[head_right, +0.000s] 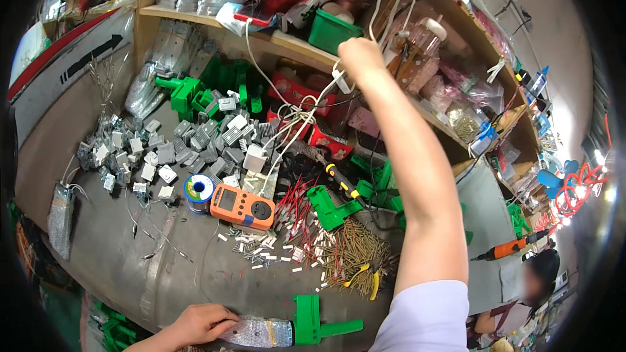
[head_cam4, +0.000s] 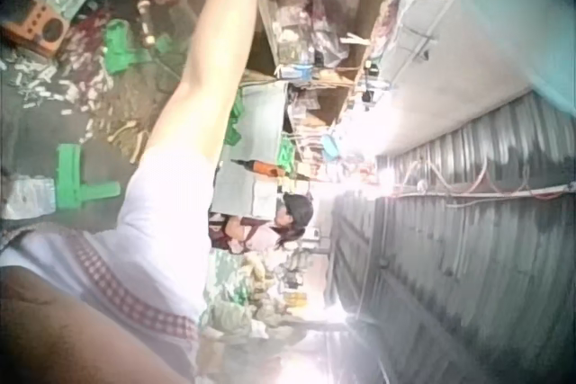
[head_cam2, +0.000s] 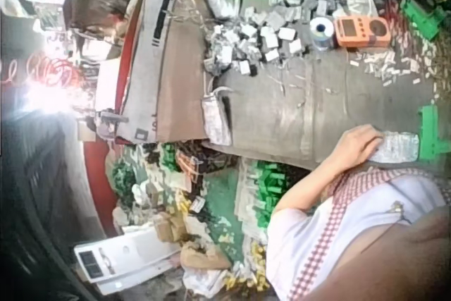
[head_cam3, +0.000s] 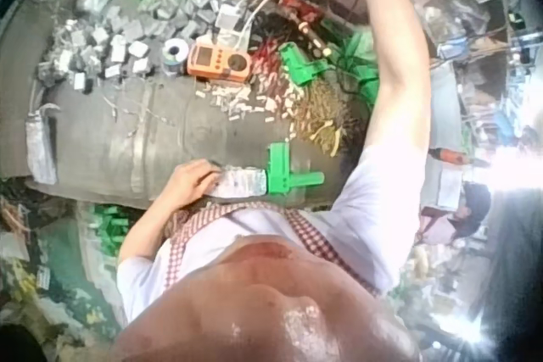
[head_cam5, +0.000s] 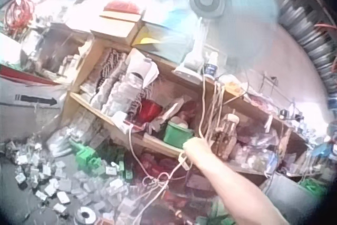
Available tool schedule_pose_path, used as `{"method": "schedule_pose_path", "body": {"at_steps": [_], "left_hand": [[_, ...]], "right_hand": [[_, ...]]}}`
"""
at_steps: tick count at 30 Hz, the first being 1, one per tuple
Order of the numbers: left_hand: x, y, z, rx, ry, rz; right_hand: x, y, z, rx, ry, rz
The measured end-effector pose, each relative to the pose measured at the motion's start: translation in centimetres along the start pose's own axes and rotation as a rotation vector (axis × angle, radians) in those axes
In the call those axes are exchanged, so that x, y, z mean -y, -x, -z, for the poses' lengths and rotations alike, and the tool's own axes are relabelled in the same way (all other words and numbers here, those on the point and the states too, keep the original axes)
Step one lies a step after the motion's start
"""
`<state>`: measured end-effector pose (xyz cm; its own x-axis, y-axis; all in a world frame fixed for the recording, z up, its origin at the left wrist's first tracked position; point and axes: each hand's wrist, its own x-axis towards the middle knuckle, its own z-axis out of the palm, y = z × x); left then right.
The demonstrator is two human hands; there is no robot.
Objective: Soldering wires and components to assemble a plastic electronic device housing.
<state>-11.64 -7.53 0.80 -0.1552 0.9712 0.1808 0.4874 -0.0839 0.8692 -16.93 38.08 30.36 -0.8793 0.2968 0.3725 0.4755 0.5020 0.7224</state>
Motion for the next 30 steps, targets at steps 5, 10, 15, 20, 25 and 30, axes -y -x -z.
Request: {"method": "schedule_pose_path", "body": {"at_steps": [5, 10, 15, 20, 25, 30], "left_hand": [[0.4, -0.2, 0.2, -0.017, 0.015, 0.045], [0.6, -0.1, -0.2, -0.062, 0.049, 0.052], [0.6, 0.4, -0.2, -0.065, 0.074, 0.089], [-0.9, -1.2, 1.4, -0.277, 0.150, 0.092], [-4.1, -3.9, 4.5, -0.768, 0.058, -0.175], [-7.8, -3.5, 3.5, -0.566, 0.843, -0.129]], "right_hand": [[-1.8, 0.8, -0.1, -0.067, -0.015, 0.056], [-2.0, 0.6, -2.1, -0.328, -0.100, 0.035], [-1.5, -0.3, -1.0, -0.316, -0.387, -0.098], [3.5, 5.8, 6.7, -0.241, -1.182, 0.008], [11.5, 17.9, 12.9, 0.327, -2.102, 0.222], [15.3, 24.7, 14.1, 0.512, -2.375, 0.043]]}}
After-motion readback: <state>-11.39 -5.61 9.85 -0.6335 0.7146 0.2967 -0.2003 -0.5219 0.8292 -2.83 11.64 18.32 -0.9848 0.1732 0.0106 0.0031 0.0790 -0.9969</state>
